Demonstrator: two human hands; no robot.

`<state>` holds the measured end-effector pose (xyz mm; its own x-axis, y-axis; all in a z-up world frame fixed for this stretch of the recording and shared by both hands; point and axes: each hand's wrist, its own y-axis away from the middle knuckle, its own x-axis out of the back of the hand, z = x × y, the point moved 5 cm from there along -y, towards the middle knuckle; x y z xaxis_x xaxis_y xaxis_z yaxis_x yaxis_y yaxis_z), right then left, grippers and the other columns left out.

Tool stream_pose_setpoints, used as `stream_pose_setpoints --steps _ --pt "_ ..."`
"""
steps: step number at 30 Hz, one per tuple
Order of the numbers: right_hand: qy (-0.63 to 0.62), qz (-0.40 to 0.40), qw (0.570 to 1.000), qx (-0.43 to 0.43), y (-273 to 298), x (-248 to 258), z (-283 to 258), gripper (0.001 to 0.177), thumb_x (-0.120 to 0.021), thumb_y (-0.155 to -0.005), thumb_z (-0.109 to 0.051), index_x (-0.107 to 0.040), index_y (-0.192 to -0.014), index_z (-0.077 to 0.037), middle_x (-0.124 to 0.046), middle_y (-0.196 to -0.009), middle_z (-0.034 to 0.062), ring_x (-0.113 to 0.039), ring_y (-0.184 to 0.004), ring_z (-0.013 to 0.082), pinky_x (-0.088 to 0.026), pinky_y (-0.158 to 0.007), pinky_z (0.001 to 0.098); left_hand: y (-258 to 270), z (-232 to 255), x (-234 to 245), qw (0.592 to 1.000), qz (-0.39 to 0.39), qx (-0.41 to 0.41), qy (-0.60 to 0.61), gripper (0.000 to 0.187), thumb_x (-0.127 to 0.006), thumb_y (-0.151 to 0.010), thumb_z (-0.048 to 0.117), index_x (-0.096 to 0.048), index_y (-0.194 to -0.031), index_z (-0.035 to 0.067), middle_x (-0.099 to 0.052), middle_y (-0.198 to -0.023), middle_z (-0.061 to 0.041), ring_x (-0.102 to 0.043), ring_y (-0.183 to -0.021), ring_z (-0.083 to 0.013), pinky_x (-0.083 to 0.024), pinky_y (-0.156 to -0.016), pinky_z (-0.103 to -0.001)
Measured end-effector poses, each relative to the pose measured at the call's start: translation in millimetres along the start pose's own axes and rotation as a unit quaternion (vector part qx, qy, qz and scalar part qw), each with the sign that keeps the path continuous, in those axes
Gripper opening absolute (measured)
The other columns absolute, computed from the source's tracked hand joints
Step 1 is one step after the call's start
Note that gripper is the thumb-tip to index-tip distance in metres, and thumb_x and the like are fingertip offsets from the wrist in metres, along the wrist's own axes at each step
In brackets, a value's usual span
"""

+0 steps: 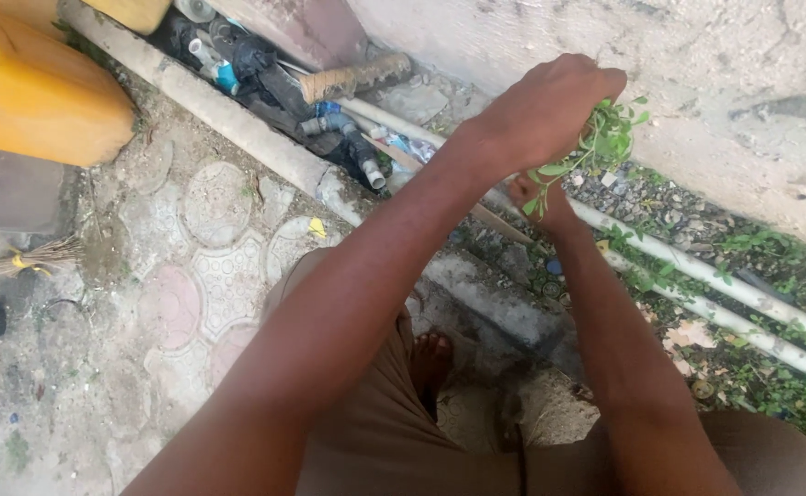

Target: Pulling weeds and clearing debris from a narrow drainage area next to a wall and pipes.

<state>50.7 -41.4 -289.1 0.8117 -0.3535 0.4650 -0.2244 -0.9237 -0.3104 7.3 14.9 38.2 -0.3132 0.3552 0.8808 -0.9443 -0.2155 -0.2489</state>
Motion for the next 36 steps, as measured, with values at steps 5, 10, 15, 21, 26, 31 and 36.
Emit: stream_pose_setpoints --steps 5,10,15,21,26,31,36 --pt "0.020 -0.189 0.964 -0.186 -22 -24 -79 0.021 -0.065 -0.099 -0.022 -0.067 -0.104 -0.002 -0.073 -0.094 0.0181 -0.066 -0.075 0.0247 -0.056 -0.073 0.0427 2 -5 -6 0.999 0.027 -0.024 -0.004 0.040 -0.067 -0.081 -0.006 -0.061 -0.118 0.008 -0.064 -0.105 -0.015 -0.061 -0.104 -0.0364 -0.052 -0.087 -0.051" --pt "0.110 -0.301 0.937 -0.140 11 -97 -54 0.045 -0.041 -0.101 -0.003 -0.055 -0.144 -0.005 -0.065 -0.122 0.0284 -0.071 -0.077 0.0340 -0.061 -0.080 0.0497 17 -13 21 0.998 -0.037 0.044 -0.031 0.035 -0.066 -0.085 -0.008 -0.063 -0.115 0.010 -0.064 -0.108 -0.014 -0.062 -0.108 -0.0333 -0.052 -0.091 -0.050" --pt "0.069 -0.253 0.945 -0.194 33 -150 13 0.041 -0.032 -0.120 -0.019 -0.058 -0.130 0.010 -0.065 -0.120 0.0365 -0.063 -0.109 0.0492 -0.044 -0.100 0.0611 38 -31 57 0.998 0.027 0.018 -0.055 0.031 -0.075 -0.083 0.000 -0.061 -0.108 0.009 -0.067 -0.104 -0.013 -0.062 -0.109 -0.0372 -0.051 -0.092 -0.052" --pt "0.198 -0.294 0.929 -0.102 34 -168 54 0.031 -0.046 -0.098 -0.013 -0.072 -0.103 0.003 -0.071 -0.106 0.0306 -0.071 -0.098 0.0436 -0.056 -0.091 0.0530 60 -41 93 0.997 0.040 0.048 -0.041 0.032 -0.082 -0.081 0.004 -0.061 -0.105 0.007 -0.069 -0.102 -0.015 -0.064 -0.107 -0.0407 -0.052 -0.090 -0.053" --pt "0.214 -0.273 0.928 -0.134 32 -164 57 0.032 -0.047 -0.098 -0.014 -0.075 -0.099 0.002 -0.071 -0.105 0.0296 -0.072 -0.098 0.0430 -0.058 -0.089 0.0521 56 -48 90 0.996 0.054 0.035 -0.059 0.033 -0.081 -0.081 0.004 -0.062 -0.108 0.008 -0.069 -0.103 -0.016 -0.064 -0.107 -0.0408 -0.051 -0.090 -0.054" --pt "0.261 -0.240 0.891 -0.282 31 -128 7 0.034 -0.046 -0.104 -0.018 -0.076 -0.108 -0.002 -0.073 -0.110 0.0250 -0.074 -0.102 0.0412 -0.059 -0.087 0.0543 36 -42 69 0.996 0.049 0.011 -0.068 0.033 -0.083 -0.083 0.008 -0.062 -0.108 0.010 -0.069 -0.104 -0.015 -0.064 -0.108 -0.0402 -0.051 -0.090 -0.054" --pt "0.336 -0.233 0.901 -0.146 29 -85 -19 0.025 -0.055 -0.101 -0.018 -0.078 -0.103 -0.009 -0.075 -0.112 0.0172 -0.074 -0.105 0.0343 -0.062 -0.088 0.0469 11 -32 42 0.998 0.035 0.010 -0.046 0.035 -0.083 -0.084 0.009 -0.063 -0.112 0.011 -0.068 -0.106 -0.013 -0.064 -0.108 -0.0386 -0.052 -0.089 -0.053"
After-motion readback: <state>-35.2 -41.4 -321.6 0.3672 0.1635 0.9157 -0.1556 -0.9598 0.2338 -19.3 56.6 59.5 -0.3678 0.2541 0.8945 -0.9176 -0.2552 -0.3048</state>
